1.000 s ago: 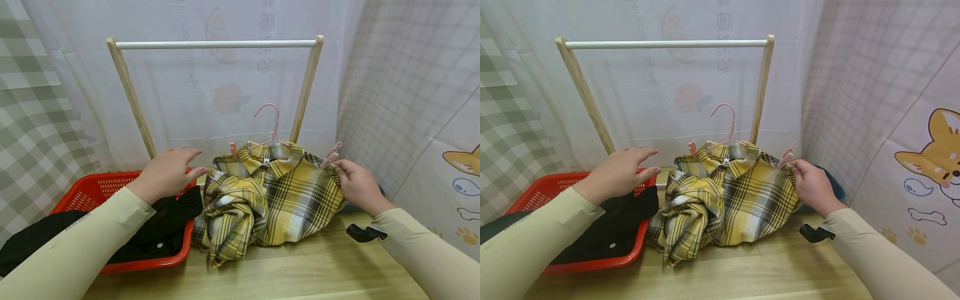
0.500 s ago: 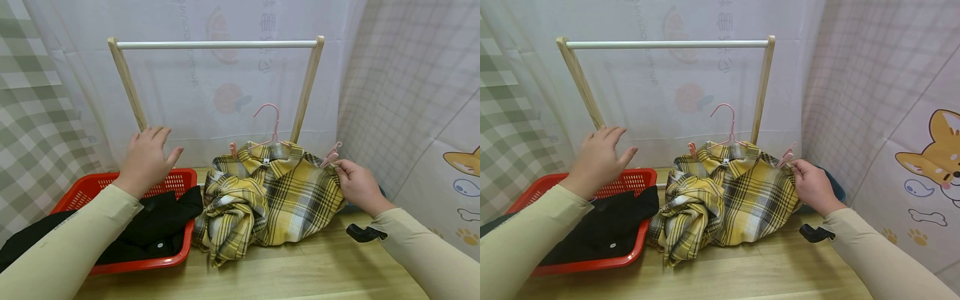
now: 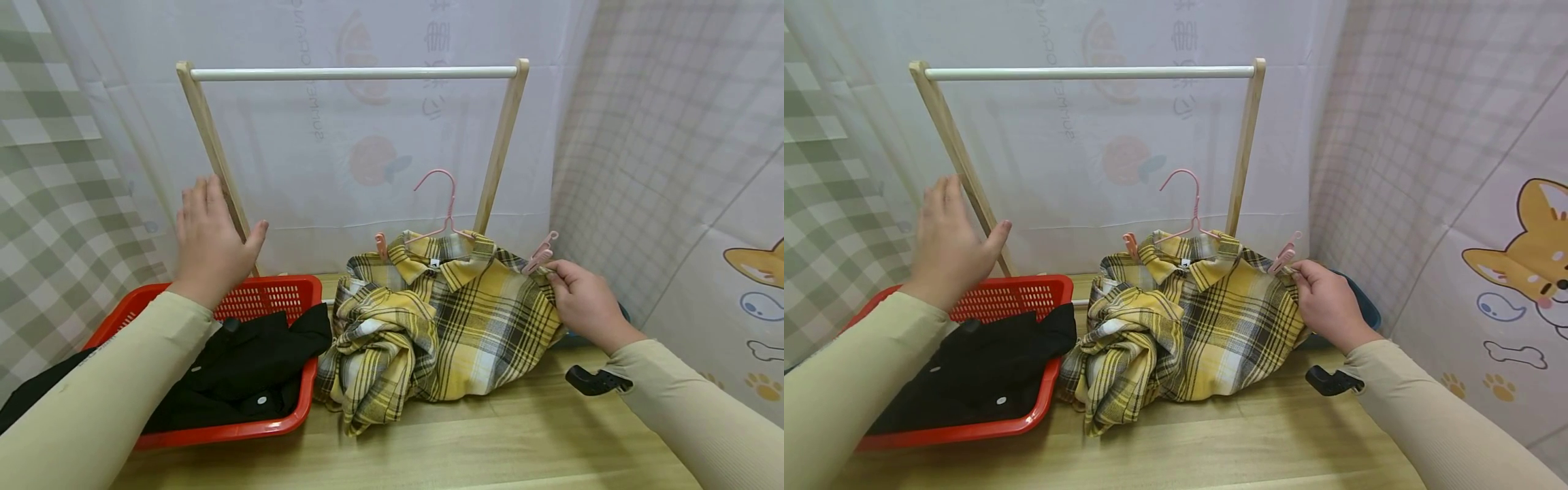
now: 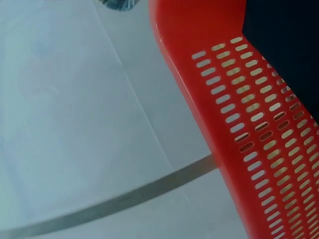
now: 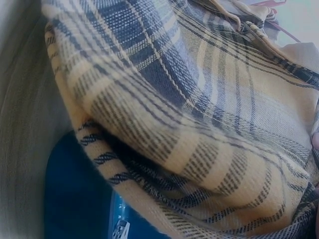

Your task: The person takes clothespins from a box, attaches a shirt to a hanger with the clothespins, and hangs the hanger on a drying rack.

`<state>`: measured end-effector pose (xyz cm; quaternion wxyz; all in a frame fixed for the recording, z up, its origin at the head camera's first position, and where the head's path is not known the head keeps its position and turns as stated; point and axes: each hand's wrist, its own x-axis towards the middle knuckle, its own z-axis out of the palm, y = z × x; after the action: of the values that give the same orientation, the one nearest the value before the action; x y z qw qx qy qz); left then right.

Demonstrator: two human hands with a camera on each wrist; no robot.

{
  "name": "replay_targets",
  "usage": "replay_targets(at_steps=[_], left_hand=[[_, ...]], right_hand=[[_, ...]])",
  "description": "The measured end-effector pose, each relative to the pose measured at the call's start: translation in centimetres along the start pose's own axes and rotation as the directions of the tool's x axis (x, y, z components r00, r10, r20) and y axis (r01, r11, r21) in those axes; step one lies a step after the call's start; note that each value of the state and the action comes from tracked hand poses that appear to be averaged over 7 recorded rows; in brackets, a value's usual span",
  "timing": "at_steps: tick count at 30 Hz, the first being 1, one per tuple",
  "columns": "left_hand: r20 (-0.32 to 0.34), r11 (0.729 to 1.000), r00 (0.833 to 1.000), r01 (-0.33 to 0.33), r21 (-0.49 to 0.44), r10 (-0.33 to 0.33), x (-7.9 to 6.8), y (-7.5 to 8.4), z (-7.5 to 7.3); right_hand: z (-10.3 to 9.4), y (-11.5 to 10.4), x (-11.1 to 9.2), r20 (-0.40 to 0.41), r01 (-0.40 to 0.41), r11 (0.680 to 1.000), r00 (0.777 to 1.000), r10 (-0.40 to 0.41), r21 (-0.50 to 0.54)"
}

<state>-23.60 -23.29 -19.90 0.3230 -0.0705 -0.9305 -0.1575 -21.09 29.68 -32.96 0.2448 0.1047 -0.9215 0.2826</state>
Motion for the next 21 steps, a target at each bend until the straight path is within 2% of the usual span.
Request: replay_targets(at_steps=[5, 10, 21], left_hand=[[0.048, 0.997, 0.996, 0.074, 0.004, -0.074, 0.6, -1.1, 0.0], [0.100, 0.990, 0.985, 0.143, 0.004, -0.143, 1.1, -2.0, 0.2], [0.177, 0.982, 0.966, 0.179, 0.064, -0.188, 1.9, -3.4, 1.1]], right_hand=[[0.0, 0.0, 0.0, 0.000, 0.001, 1.000, 1.000, -0.001, 0.005], [0.1, 0.0, 0.0, -0.009, 0.005, 1.000, 1.000, -0.005, 0.008], [0.2, 0.1, 0.1, -0.038, 0.029, 1.000, 0.999, -0.029, 0.002]])
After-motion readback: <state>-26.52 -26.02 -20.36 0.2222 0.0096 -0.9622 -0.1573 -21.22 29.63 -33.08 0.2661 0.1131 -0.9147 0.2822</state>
